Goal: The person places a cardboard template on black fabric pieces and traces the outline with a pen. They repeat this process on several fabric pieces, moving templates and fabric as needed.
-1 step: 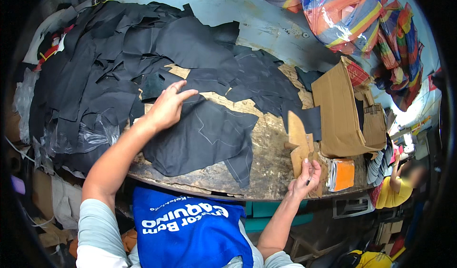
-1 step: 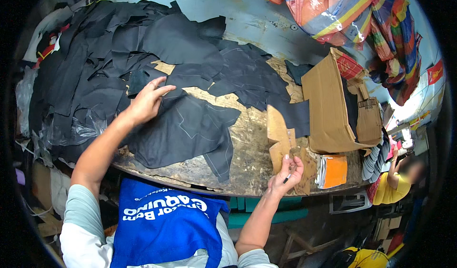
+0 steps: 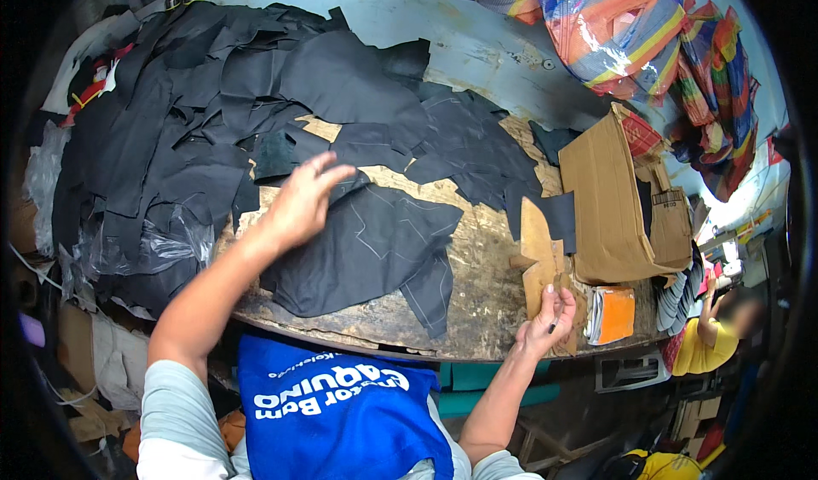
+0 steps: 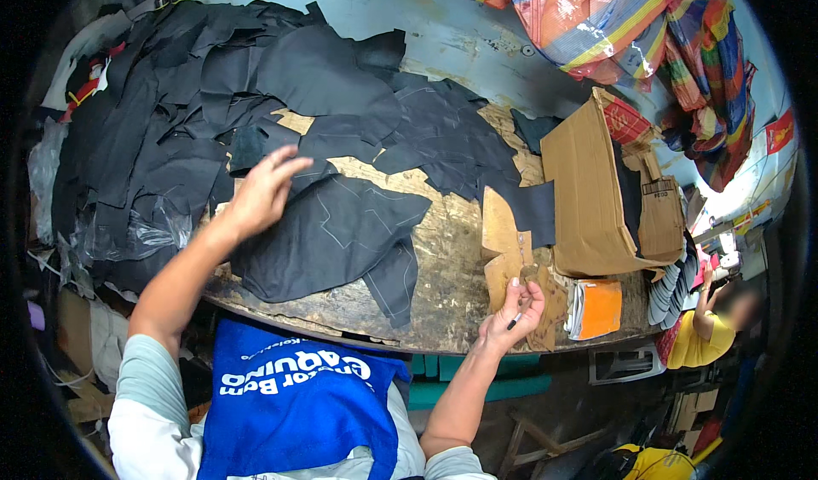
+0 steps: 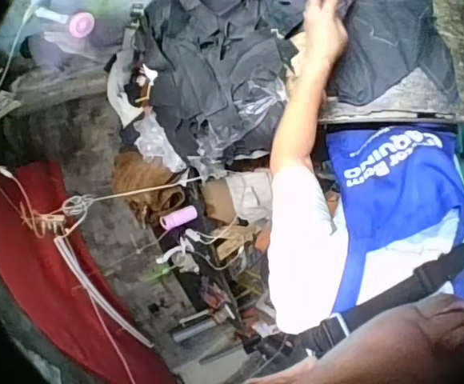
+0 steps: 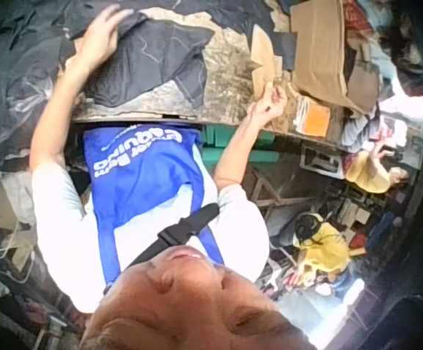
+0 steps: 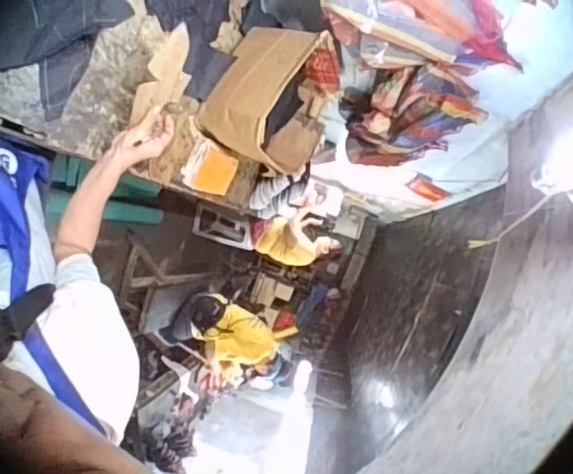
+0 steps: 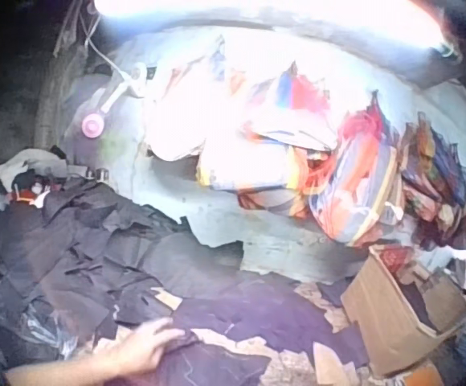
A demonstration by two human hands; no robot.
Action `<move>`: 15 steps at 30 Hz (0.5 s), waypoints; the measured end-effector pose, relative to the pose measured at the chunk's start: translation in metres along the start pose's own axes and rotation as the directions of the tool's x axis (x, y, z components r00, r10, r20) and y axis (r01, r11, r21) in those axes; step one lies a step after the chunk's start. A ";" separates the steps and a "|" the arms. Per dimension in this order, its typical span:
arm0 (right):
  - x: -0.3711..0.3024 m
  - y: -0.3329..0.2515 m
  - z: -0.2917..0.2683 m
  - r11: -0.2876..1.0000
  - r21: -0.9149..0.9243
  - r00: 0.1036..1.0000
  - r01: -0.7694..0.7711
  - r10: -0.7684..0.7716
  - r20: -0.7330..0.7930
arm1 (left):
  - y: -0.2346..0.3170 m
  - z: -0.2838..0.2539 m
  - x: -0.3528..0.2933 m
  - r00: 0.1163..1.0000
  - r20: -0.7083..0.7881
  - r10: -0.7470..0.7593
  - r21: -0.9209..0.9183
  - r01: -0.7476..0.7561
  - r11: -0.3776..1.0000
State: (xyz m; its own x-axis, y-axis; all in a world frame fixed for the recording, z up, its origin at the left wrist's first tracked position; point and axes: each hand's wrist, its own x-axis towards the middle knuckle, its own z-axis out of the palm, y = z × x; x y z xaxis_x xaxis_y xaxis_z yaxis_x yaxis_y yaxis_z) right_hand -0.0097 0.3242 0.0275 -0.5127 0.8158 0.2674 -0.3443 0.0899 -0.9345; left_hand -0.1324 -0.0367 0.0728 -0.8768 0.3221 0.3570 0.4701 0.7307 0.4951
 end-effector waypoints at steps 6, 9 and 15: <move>-0.020 0.007 0.064 0.997 -0.062 0.887 -0.039 0.063 0.457 | 0.057 0.047 -0.115 0.882 0.370 0.292 -0.109 -0.270 0.957; -0.054 0.022 0.104 0.982 -0.144 0.625 0.124 0.035 0.780 | 0.071 0.062 -0.133 0.791 0.484 0.375 -0.329 -0.233 0.915; -0.106 0.032 0.133 0.924 -0.152 0.472 0.350 -0.033 0.881 | 0.071 0.063 -0.132 0.974 0.135 0.182 -0.012 -0.182 0.983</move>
State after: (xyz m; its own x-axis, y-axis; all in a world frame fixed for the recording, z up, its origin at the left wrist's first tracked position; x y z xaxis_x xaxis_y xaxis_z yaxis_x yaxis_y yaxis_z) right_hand -0.0708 0.1643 -0.0001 -0.9234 -0.1210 0.3644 -0.3778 0.4558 -0.8060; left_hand 0.0104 0.0107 0.0108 -0.7821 0.5283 0.3305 0.6230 0.6526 0.4312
